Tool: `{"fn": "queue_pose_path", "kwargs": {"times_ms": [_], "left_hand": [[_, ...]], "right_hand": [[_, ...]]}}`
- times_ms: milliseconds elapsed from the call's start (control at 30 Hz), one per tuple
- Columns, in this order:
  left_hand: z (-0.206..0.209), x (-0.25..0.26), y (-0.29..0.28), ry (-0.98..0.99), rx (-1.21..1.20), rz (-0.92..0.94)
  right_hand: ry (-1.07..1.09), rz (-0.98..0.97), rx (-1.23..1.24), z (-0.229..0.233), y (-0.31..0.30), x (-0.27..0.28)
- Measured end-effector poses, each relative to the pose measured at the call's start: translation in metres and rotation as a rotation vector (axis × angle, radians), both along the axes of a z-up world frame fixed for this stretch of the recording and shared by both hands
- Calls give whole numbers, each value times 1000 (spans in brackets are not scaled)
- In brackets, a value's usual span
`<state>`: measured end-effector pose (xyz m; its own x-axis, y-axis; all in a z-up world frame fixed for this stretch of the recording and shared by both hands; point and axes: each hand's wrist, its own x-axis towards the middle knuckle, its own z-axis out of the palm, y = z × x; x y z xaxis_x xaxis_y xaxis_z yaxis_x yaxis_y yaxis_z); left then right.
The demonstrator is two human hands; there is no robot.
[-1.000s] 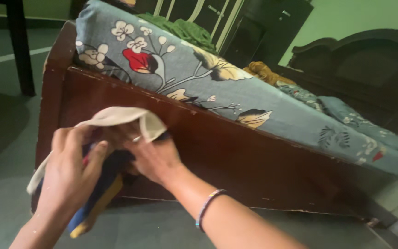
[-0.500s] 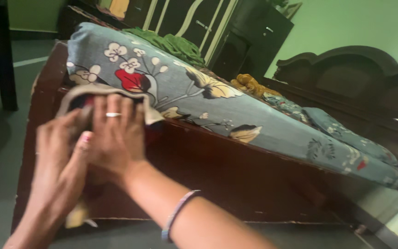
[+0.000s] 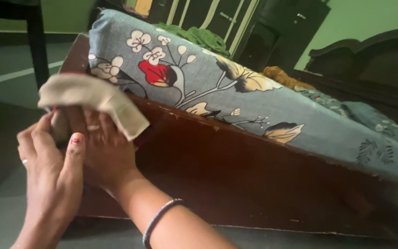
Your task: The person wipes the wooden frame of a bed using a multi-colored cloth. They move along the side of the bed, rubbing the surface repeatedly with both hands.
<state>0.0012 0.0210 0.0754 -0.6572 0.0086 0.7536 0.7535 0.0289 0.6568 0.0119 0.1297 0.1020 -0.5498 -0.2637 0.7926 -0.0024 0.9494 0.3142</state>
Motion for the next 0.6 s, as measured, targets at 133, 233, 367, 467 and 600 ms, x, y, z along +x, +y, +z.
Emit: {"fn": "queue_pose_path", "kwargs": {"times_ms": [133, 233, 367, 467, 600], "left_hand": [[-86, -29, 4, -58, -553, 187], [-136, -62, 5, -461, -657, 60], [-148, -69, 11, -822, -573, -168], [-119, -41, 20, -645, -658, -171], [-41, 4, 6, -666, -372, -204]], "right_hand": [[-540, -20, -231, -66, 9, 30], [-555, 11, -103, -114, 14, 78], [-663, 141, -265, -122, 40, 99], [-654, 16, 142, -93, 52, 104], [-503, 39, 174, -31, 57, 122]]}}
